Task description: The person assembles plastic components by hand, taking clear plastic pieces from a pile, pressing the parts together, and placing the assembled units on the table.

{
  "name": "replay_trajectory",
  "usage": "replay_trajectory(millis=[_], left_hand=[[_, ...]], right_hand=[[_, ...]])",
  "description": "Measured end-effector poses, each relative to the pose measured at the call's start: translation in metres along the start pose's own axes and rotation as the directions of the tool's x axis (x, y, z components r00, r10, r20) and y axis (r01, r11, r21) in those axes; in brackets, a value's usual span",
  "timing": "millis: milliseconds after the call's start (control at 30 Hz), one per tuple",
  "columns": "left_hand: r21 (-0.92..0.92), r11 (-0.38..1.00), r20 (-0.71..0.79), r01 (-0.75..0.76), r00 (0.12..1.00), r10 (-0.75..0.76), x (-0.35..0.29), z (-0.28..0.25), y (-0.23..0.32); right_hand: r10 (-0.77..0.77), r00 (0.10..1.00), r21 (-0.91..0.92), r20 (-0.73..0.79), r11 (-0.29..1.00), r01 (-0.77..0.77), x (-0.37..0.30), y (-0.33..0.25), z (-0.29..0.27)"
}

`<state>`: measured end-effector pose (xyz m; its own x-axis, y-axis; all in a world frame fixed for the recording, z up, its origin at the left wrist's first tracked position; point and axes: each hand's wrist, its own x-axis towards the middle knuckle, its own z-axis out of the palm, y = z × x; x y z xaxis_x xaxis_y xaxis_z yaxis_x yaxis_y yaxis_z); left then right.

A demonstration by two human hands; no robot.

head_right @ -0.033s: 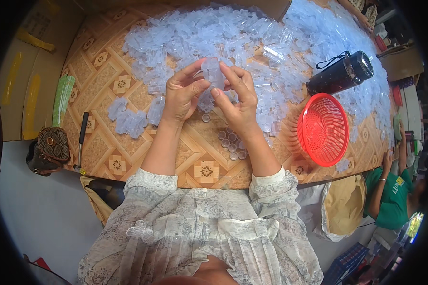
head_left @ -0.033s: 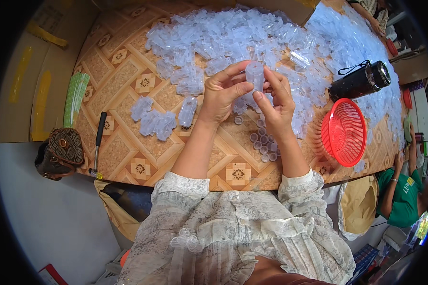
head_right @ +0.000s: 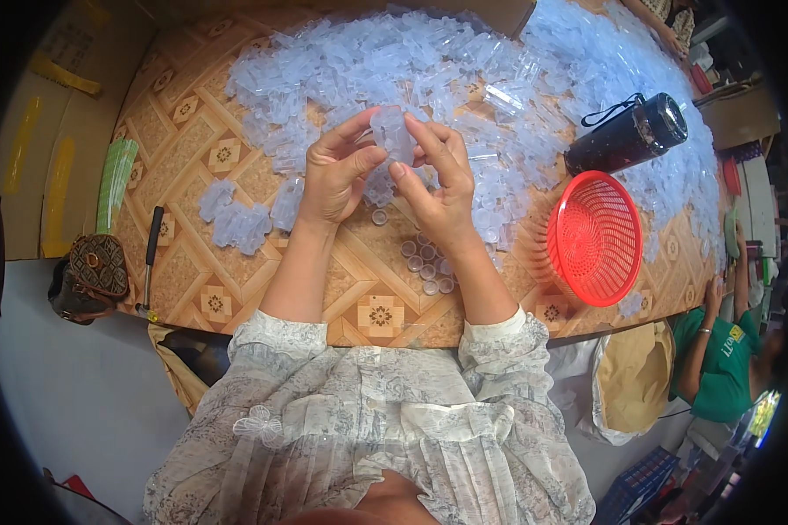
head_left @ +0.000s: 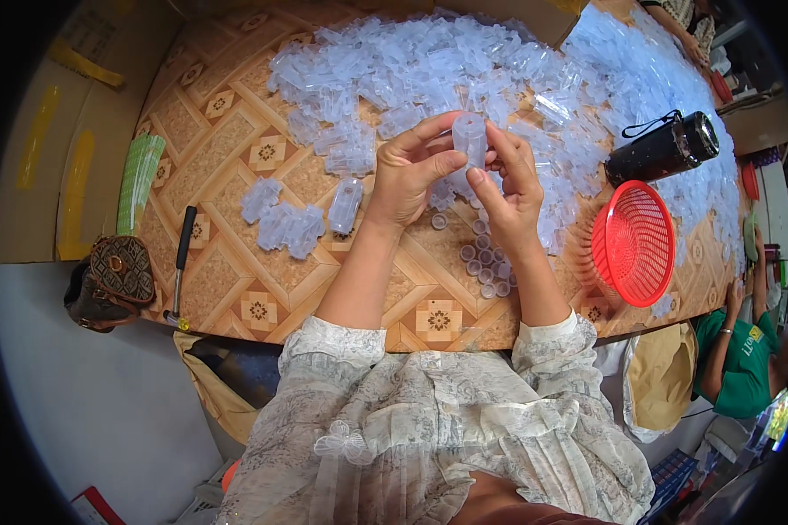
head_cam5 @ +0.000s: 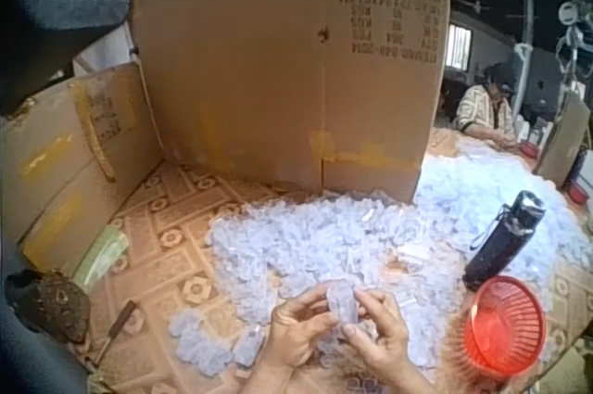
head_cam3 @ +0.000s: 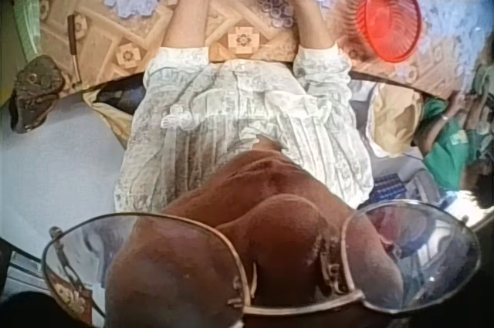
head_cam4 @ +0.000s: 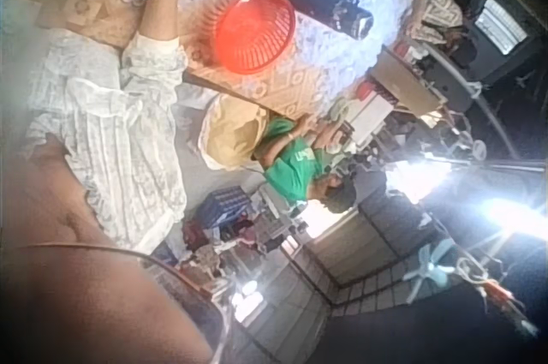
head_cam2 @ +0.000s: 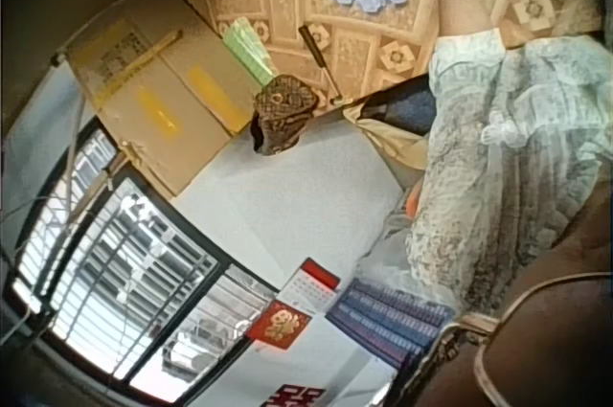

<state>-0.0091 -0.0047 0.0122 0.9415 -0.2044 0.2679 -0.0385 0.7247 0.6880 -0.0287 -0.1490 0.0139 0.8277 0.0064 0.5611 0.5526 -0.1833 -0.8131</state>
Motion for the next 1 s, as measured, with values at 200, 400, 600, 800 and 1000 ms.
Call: replay_trajectory(millis=[200, 400, 600, 800, 1000], left_hand=[[0.024, 1.0, -0.038, -0.01, 0.999, 0.011, -0.0001, 0.0018, -0.0013], [0.038, 0.999, -0.04, 0.001, 0.999, 0.001, -0.0013, 0.0006, -0.0026], [0.016, 1.0, -0.063, 0.022, 0.998, -0.02, -0.0019, 0.0012, -0.002], [0.041, 0.999, -0.056, 0.018, 0.998, -0.016, -0.0008, 0.001, -0.0013], [0.046, 0.999, -0.075, -0.001, 0.997, 0.005, -0.0018, 0.0014, -0.0003]], right_hand=[[-0.038, 0.999, -0.02, -0.018, 0.999, 0.038, -0.0005, 0.0027, 0.0017], [-0.068, 0.997, -0.063, -0.043, 0.996, 0.065, -0.0014, 0.0002, 0.0017], [-0.096, 0.994, -0.068, -0.056, 0.993, 0.093, -0.0011, -0.0008, 0.0023], [-0.061, 0.997, -0.038, -0.04, 0.998, 0.059, -0.0013, 0.0004, 0.0007], [-0.101, 0.995, -0.087, -0.005, 0.991, 0.1, 0.0009, -0.0033, 0.0001]])
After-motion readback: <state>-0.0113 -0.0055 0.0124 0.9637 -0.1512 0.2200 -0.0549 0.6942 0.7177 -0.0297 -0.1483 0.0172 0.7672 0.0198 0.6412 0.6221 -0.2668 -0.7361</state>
